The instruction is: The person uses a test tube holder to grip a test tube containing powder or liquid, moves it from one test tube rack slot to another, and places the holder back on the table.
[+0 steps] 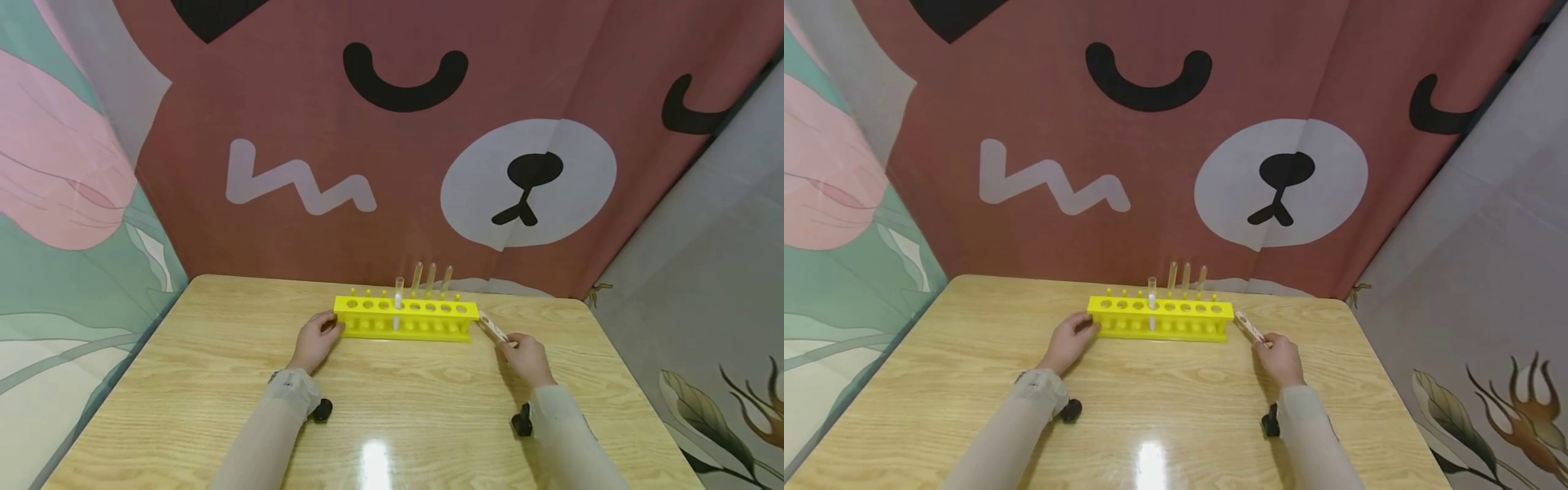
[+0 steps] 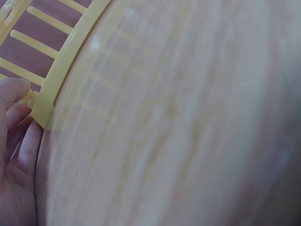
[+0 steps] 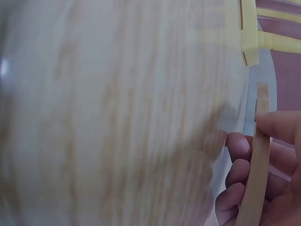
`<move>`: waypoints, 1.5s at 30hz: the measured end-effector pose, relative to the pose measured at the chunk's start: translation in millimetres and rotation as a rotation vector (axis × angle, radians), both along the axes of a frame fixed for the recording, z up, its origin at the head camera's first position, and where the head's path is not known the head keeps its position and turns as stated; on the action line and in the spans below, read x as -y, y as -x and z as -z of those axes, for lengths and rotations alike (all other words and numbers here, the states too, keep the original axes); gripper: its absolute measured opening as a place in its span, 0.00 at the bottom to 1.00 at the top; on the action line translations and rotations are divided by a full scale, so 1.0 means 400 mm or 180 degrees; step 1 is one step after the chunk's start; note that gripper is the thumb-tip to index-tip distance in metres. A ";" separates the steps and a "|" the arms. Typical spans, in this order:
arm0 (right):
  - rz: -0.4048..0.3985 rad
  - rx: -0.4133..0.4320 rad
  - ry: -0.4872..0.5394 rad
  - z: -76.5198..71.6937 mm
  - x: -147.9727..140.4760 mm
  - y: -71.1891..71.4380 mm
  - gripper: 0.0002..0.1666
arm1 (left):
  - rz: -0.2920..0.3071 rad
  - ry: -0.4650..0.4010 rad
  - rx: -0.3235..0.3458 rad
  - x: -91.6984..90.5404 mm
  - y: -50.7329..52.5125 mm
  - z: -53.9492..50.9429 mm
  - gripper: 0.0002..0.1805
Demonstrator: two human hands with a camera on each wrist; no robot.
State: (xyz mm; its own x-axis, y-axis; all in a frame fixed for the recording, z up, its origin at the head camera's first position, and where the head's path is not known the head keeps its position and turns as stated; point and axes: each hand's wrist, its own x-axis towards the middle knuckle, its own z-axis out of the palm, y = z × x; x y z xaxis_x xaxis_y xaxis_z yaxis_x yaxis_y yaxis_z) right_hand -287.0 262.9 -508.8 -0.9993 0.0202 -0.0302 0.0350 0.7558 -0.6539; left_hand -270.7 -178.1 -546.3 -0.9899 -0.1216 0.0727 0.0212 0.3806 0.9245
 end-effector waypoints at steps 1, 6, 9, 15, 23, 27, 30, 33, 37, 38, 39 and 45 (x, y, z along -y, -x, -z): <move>-0.0004 0.0005 -0.0017 0.001 0.001 0.000 0.18 | 0.0002 0.0001 0.0008 0.000 0.000 0.000 0.27; 0.0005 -0.0001 -0.0178 0.003 0.005 0.002 0.18 | 0.0000 -0.0008 0.0018 0.000 -0.002 0.000 0.27; -0.0002 -0.0011 -0.0284 -0.001 0.009 0.001 0.19 | 0.0001 -0.0009 -0.0009 0.001 0.000 0.003 0.27; -0.0024 -0.0014 -0.0453 -0.011 0.013 -0.002 0.18 | -0.0003 -0.0025 0.0011 0.002 0.002 0.005 0.27; -0.0066 -0.0093 -0.0603 -0.011 0.010 -0.006 0.17 | 0.0003 0.0008 -0.0022 0.001 0.003 0.003 0.26; -0.0057 -0.0110 -0.0629 -0.009 0.007 -0.007 0.16 | 0.0017 0.0015 -0.0034 0.001 0.002 0.005 0.26; -0.0048 -0.0107 -0.0646 -0.007 0.006 -0.007 0.15 | -0.0002 0.0011 -0.0017 0.002 0.002 0.005 0.26; -0.0066 -0.0098 -0.0647 -0.006 0.005 -0.006 0.15 | -0.0007 0.0020 -0.0032 0.003 0.000 0.007 0.26; -0.0096 -0.0094 -0.0636 -0.007 0.003 -0.005 0.15 | 0.0018 0.0036 -0.0065 0.004 0.001 0.008 0.26; -0.0100 -0.0093 -0.0635 -0.007 0.003 -0.005 0.15 | 0.0020 0.0030 -0.0060 0.005 0.001 0.008 0.26; -0.0095 -0.0091 -0.0632 -0.008 0.004 -0.005 0.15 | 0.0022 0.0017 -0.0055 0.004 0.002 0.007 0.26; -0.0081 -0.0144 -0.0660 -0.005 0.005 -0.005 0.14 | 0.0026 0.0019 -0.0081 0.004 0.001 0.006 0.26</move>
State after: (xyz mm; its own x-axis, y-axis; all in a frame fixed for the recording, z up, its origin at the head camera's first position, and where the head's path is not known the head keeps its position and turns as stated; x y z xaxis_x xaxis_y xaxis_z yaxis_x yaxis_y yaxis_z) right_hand -285.2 261.0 -506.7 -0.9998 -0.0039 0.0169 -0.0116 0.8746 -0.4847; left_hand -271.1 -179.6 -548.9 -0.9887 -0.1131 0.0985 0.0476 0.3858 0.9214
